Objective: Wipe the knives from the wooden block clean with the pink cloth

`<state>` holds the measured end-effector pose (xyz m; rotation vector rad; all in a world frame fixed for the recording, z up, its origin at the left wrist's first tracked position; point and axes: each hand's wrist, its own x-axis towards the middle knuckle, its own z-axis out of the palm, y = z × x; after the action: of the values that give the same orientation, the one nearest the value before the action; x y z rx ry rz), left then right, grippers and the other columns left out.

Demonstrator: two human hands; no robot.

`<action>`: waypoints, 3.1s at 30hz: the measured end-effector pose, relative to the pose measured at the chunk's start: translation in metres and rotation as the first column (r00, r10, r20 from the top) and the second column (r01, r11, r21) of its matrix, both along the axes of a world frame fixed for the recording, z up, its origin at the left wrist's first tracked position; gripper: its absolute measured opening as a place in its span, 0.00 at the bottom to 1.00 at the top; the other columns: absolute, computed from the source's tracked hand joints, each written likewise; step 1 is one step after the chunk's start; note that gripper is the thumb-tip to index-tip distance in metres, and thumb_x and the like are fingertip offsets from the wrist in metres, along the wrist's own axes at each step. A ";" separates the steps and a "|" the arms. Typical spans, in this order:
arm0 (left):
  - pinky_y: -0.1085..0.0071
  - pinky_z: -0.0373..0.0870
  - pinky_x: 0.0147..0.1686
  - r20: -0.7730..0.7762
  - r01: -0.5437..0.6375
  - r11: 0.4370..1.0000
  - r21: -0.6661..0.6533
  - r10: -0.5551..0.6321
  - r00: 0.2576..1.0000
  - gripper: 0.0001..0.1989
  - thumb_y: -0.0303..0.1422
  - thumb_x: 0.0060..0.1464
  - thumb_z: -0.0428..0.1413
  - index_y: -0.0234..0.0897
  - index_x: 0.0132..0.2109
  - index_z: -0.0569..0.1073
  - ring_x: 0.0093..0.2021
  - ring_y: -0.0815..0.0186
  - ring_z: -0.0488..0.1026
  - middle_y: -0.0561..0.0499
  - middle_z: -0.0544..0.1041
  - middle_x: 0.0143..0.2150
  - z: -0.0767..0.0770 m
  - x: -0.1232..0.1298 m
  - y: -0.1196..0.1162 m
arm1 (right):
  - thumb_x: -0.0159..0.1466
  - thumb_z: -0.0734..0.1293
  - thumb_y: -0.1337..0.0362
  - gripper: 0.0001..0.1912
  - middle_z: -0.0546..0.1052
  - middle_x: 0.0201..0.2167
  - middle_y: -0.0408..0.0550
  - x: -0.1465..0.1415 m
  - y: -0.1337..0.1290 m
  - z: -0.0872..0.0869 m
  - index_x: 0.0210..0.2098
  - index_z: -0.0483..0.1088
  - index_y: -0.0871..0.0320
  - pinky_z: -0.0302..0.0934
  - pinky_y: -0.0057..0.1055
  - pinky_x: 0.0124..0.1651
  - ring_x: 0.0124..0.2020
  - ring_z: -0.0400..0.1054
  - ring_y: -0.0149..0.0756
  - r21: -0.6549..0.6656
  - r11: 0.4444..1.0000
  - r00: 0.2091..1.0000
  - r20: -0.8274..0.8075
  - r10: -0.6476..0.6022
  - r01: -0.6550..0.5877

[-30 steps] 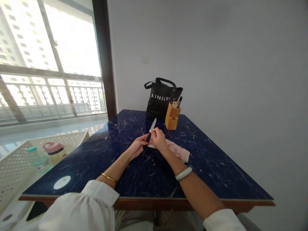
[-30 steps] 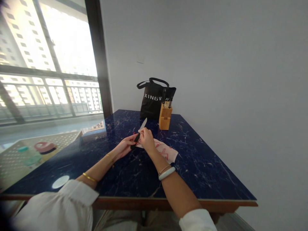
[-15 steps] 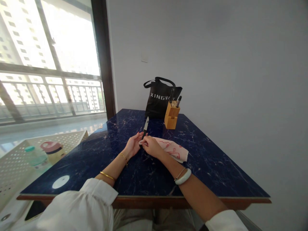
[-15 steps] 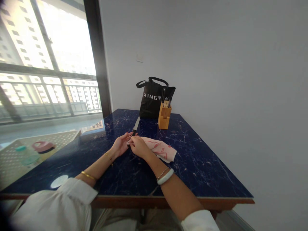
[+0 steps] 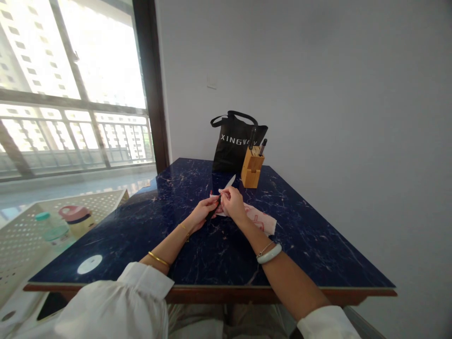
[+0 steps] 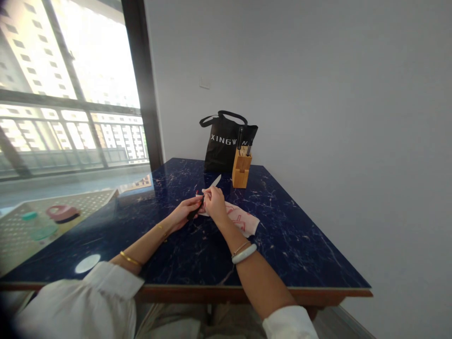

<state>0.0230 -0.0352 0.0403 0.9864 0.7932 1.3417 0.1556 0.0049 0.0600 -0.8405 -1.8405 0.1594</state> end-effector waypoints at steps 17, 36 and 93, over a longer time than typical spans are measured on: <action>0.83 0.48 0.12 -0.172 0.041 0.999 -0.030 -0.046 0.984 0.20 0.26 0.44 0.55 0.34 0.48 0.70 0.20 0.77 0.62 0.42 0.74 0.37 0.001 -0.008 0.001 | 0.57 0.57 0.66 0.04 0.70 0.28 0.45 0.023 0.032 -0.001 0.28 0.63 0.58 0.57 0.31 0.38 0.32 0.64 0.34 -0.068 0.992 0.975 -0.190 -0.115 0.104; 0.79 0.57 0.20 -0.385 -0.120 0.957 0.265 0.219 0.897 0.23 0.30 0.38 0.60 0.30 0.46 0.70 0.23 0.74 0.64 0.52 0.73 0.28 -0.007 -0.005 0.010 | 0.55 0.58 0.73 0.06 0.69 0.29 0.46 -0.001 0.009 -0.002 0.29 0.64 0.58 0.55 0.29 0.39 0.35 0.59 0.35 0.047 0.997 0.982 0.180 0.048 -0.057; 0.79 0.56 0.21 -0.120 -0.006 0.993 0.120 0.021 0.993 0.20 0.28 0.41 0.58 0.34 0.46 0.72 0.22 0.76 0.63 0.51 0.73 0.28 0.007 0.000 0.000 | 0.57 0.58 0.68 0.06 0.70 0.31 0.46 0.004 0.000 0.005 0.34 0.65 0.57 0.57 0.31 0.40 0.35 0.63 0.34 -0.016 0.998 0.998 0.011 0.057 -0.057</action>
<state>0.0226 -0.0354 0.0471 1.1677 0.8189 1.3632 0.1594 0.0050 0.0654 -0.8020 -1.8768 0.2061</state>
